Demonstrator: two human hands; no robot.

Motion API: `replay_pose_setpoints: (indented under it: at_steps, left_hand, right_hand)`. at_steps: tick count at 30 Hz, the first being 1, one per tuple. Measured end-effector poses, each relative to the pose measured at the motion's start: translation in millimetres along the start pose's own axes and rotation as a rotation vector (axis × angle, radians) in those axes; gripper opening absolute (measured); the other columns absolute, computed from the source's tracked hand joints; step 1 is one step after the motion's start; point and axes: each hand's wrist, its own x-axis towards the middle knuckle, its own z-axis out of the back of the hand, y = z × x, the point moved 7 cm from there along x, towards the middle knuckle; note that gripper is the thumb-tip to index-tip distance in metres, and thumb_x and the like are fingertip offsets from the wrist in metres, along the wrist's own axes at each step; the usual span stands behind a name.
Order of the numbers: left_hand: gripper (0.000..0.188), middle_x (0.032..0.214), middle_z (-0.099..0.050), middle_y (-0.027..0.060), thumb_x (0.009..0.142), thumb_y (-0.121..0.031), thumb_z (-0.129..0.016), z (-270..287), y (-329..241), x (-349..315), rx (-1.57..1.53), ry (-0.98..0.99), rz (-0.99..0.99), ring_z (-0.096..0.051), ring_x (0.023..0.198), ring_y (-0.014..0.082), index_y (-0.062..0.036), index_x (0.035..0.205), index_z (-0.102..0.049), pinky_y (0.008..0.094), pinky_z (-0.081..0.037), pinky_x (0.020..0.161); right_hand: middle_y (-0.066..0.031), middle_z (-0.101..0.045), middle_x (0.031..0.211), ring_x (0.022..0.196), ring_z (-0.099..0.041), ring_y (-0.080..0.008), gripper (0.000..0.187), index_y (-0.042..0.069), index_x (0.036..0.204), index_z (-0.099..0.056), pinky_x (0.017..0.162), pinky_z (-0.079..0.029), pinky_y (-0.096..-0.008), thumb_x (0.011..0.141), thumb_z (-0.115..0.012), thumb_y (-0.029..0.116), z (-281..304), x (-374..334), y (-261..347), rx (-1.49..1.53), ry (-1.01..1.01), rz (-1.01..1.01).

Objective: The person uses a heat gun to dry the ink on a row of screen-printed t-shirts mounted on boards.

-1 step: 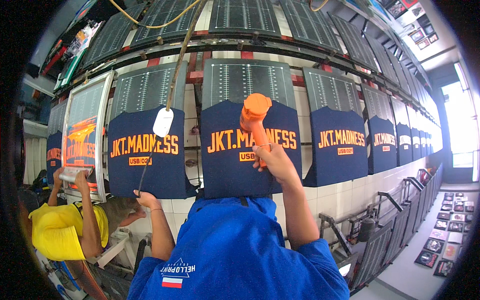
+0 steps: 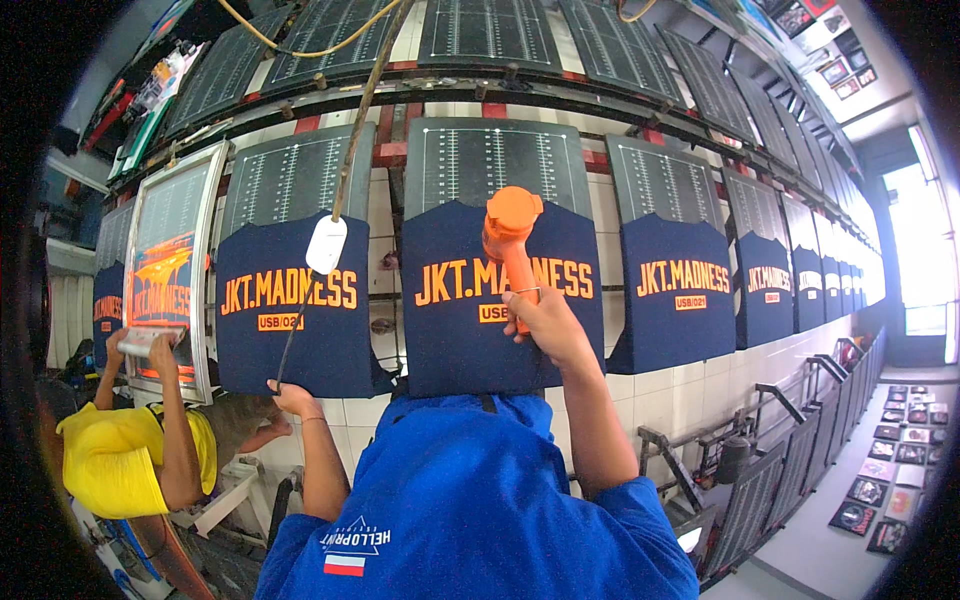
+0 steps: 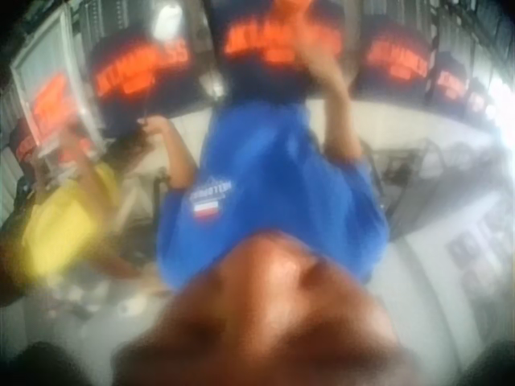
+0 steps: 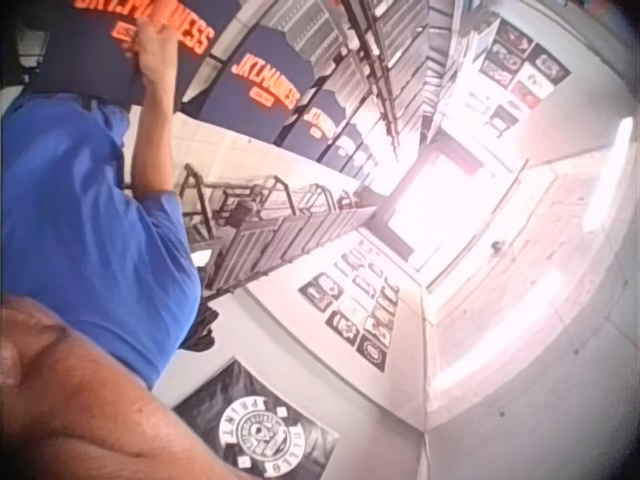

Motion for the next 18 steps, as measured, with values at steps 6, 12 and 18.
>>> replay_pose_setpoints:
  at_steps: [6,12,18]
  left_hand:
    - [0.065,0.119,-0.062,0.0289,0.103,-0.045,-0.041,-1,22,19,-0.056,-0.006,0.011,-0.065,0.103,0.0386,0.0162,0.12,-0.055,0.0411,-0.052,0.088]
    - [0.066,0.122,-0.06,0.0288,0.103,-0.045,-0.039,-2,15,9,-0.094,0.013,0.012,-0.064,0.105,0.0375,0.0172,0.121,-0.053,0.04,-0.052,0.089]
    - [0.064,0.117,-0.063,0.0282,0.104,-0.043,-0.038,-2,18,12,-0.063,0.019,0.037,-0.065,0.102,0.0369,0.0169,0.119,-0.054,0.0396,-0.052,0.088]
  right_hand:
    - [-0.0032,-0.059,0.075,0.062,-0.062,-0.0111,0.024,0.001,0.098,-0.055,0.052,-0.05,-0.0245,0.095,-0.06,0.024,2,-17,-4,-0.005,0.052,-0.095]
    - [-0.0033,-0.059,0.074,0.062,-0.061,-0.0113,0.025,0.001,0.097,-0.056,0.053,-0.049,-0.0246,0.094,-0.061,0.025,-3,-17,-3,0.003,0.076,-0.128]
    - [-0.0033,-0.059,0.072,0.061,-0.061,-0.012,0.025,0.0,0.095,-0.057,0.052,-0.049,-0.0254,0.094,-0.061,0.025,-14,6,0,0.006,0.12,-0.021]
